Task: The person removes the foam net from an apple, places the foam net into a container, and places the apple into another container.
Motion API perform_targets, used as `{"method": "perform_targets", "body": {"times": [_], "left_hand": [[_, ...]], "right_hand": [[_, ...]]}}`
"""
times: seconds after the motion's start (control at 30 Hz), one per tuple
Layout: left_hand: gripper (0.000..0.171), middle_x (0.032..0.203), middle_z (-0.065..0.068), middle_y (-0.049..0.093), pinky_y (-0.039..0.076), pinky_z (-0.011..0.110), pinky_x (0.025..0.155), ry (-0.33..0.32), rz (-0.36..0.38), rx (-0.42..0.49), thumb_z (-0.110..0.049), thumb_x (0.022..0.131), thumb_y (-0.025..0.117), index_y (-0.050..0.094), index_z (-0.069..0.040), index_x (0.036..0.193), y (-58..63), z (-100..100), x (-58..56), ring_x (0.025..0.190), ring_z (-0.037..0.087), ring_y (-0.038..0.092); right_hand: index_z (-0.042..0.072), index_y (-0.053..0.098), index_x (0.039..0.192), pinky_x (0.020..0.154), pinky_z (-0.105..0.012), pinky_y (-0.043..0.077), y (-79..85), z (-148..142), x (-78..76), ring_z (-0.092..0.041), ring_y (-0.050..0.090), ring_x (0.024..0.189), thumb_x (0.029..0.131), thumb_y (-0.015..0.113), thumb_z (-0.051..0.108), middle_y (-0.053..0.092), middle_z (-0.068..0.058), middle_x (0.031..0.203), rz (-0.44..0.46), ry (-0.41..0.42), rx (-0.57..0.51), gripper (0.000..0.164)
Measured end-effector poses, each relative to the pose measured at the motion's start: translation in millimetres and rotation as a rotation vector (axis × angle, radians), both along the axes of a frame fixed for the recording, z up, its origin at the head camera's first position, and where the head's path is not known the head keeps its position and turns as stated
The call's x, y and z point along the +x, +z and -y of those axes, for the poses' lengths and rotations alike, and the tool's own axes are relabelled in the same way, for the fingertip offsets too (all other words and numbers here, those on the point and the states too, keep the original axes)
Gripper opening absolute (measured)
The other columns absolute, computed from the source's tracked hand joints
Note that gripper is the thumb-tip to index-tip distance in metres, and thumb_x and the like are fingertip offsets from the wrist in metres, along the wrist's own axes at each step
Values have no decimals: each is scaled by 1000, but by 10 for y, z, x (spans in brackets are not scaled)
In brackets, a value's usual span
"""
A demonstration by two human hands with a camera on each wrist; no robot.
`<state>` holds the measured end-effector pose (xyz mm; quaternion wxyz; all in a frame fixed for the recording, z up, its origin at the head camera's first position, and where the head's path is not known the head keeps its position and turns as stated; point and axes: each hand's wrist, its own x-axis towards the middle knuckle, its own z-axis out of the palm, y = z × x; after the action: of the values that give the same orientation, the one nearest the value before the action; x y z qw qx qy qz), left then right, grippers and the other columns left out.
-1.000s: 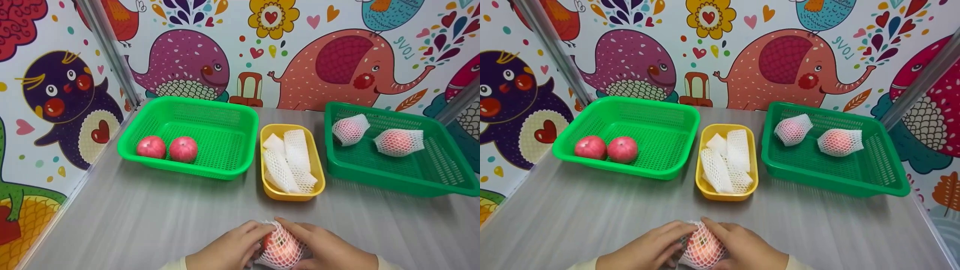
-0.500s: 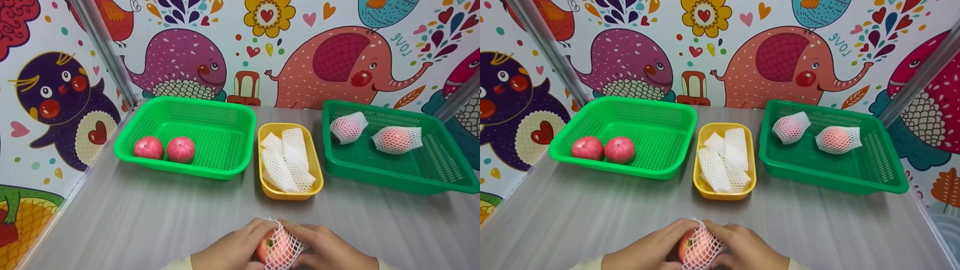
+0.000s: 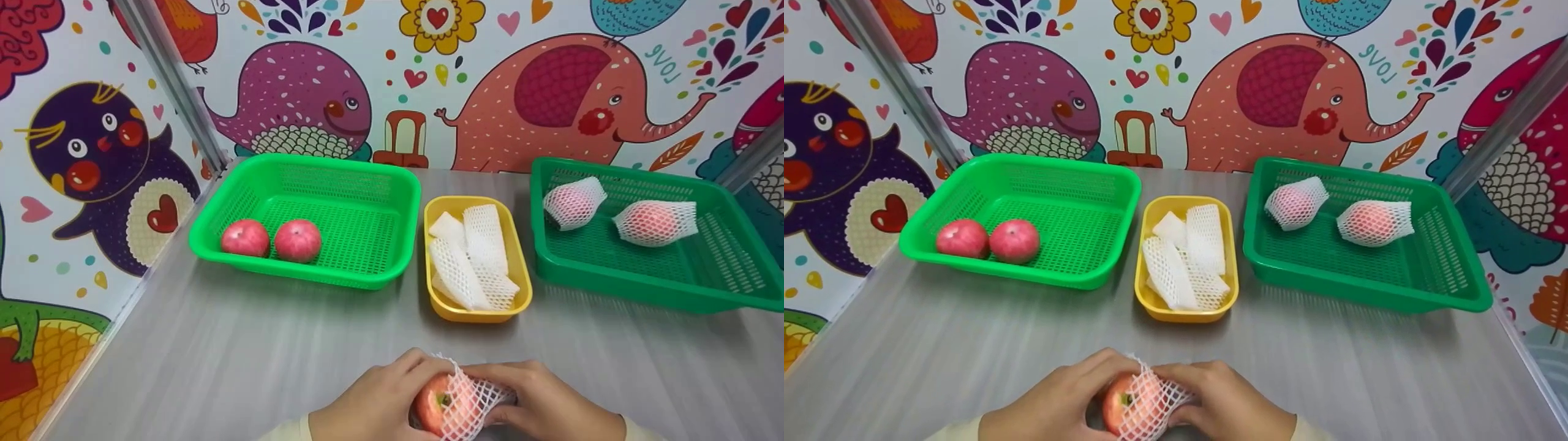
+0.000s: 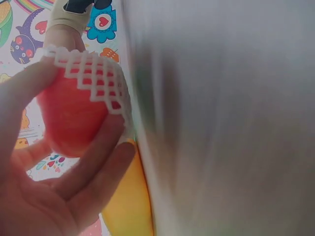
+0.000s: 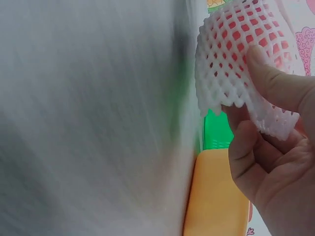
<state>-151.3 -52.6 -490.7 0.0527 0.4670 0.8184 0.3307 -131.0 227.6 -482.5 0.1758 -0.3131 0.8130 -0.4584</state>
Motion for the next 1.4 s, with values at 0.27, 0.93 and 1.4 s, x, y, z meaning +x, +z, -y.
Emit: {"method": "perform_targets", "body": {"times": [0.27, 0.93, 1.4], "left_hand": [[72, 116, -10, 45, 49, 16, 77, 53, 52, 4, -59, 81, 77, 46, -28, 137, 15, 35, 26, 89, 1, 56], [71, 115, -11, 52, 52, 25, 82, 140, 36, -57, -57, 79, 81, 50, -28, 136, -19, 211, 46, 95, 4, 57], [73, 107, -8, 52, 52, 28, 70, 144, 46, -260, -59, 79, 79, 54, -29, 140, 118, 137, 12, 88, 6, 53]], "right_hand": [[23, 68, 127, 82, -28, 56, 15, -16, -21, -11, 66, 103, 94, 73, 17, 69, 8, 116, -174, -27, 30, 34], [32, 70, 110, 74, -20, 50, 152, -84, -95, -6, 59, 87, 75, 66, -13, 63, 17, 101, -431, -82, 57, 57], [20, 72, 118, 72, -27, 58, 777, -380, -446, -14, 59, 92, 91, 69, -1, 66, 8, 110, -484, -593, 214, 34]]}}
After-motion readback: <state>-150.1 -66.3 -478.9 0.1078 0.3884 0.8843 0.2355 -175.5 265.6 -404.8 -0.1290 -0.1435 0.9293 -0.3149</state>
